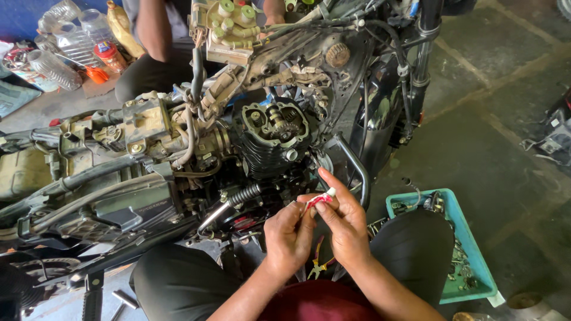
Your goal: The person sits on the floor beside a motorcycle with the engine partially disassembled. They squeeze sealant from a tube onto a screwdriver, apply it to engine parts, then use their hands to position and press components on the cylinder head and fit a rubber boot onto a metal fitting.
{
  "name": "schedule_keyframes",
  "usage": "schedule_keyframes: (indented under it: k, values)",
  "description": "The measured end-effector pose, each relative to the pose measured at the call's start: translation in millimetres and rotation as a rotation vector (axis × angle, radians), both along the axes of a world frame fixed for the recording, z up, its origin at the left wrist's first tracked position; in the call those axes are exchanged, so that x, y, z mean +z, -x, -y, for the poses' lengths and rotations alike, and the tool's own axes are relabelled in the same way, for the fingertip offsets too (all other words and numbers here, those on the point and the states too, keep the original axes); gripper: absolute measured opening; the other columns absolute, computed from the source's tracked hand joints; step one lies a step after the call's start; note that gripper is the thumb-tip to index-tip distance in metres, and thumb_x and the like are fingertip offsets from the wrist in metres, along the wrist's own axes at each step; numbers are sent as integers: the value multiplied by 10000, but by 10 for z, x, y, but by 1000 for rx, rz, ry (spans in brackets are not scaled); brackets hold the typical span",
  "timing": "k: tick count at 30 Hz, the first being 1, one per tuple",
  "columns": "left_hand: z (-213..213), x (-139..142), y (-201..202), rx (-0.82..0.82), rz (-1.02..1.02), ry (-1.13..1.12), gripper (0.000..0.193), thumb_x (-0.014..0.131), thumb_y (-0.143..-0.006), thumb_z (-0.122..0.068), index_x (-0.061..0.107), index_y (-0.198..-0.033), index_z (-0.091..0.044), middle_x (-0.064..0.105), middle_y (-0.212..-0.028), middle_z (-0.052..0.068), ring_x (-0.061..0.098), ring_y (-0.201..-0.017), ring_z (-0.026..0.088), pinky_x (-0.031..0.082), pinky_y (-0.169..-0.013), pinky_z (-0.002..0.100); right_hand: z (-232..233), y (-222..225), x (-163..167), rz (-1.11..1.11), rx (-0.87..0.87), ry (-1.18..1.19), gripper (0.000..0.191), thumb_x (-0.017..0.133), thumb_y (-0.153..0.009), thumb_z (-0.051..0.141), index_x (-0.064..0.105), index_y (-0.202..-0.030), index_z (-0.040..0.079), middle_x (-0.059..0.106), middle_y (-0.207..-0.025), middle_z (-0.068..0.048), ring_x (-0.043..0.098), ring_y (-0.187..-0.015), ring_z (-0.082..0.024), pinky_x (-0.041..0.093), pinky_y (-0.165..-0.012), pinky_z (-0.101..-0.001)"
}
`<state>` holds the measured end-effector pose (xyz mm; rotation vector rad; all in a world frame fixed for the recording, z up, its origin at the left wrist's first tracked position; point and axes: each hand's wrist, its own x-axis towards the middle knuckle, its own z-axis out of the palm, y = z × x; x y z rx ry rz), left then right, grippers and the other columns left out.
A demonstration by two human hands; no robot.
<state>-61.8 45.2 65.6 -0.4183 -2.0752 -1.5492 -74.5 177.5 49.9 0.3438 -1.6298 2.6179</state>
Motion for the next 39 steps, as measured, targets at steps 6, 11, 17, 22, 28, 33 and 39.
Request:
schedule_keyframes:
  k: [6,11,17,22,28,33,39]
  values:
    - [10,-21,-9,44,-207,88,84,698,-900,69,648,-912,2,625,-703,127,623,-564,282,481,-520,359,27,-17,-57,60,55,202,550,633,-996,19,468,-1517,-46,742,-1093,-185,689,-1019,-192,501,-985,-330]
    - [64,-16,84,65,-215,156,88,705,-879,64,641,-900,8,628,-711,147,631,-577,316,481,-523,386,121,66,-57,156,90,333,511,637,-1003,30,481,-1479,-73,740,-1098,-193,686,-1007,-205,501,-963,-343]
    - [145,-26,72,16,-34,93,76,699,-906,12,683,-978,-2,695,-812,164,689,-668,338,538,-570,389,-31,93,80,-190,-192,-276,655,668,-945,19,376,-1531,12,722,-1214,-161,691,-1029,-184,541,-975,-298]
    - [187,26,75,38,-70,293,127,713,-889,-29,688,-1014,-33,691,-828,138,668,-708,353,530,-614,422,-252,94,286,-475,-197,-741,393,667,-936,-9,596,-1322,0,728,-1149,-145,742,-992,-222,576,-865,-310]
    - [187,117,93,10,-131,352,142,703,-877,-15,651,-1008,-37,668,-853,130,658,-759,361,520,-637,438,-319,112,453,-507,-135,-1017,172,645,-942,47,699,-1101,9,727,-945,-124,727,-856,-267,556,-727,-343]
    - [212,158,53,-9,-204,340,149,699,-854,23,635,-981,-22,647,-826,137,648,-731,356,516,-623,426,-318,71,419,-413,-25,-844,116,608,-986,74,687,-1023,-2,704,-890,-99,717,-796,-207,553,-698,-307]
    - [161,185,13,-14,-245,255,160,697,-844,62,614,-961,-8,629,-800,137,631,-683,343,499,-600,410,-269,59,312,-397,-44,-736,125,623,-992,94,688,-987,-12,676,-849,-82,650,-740,-169,517,-674,-286]
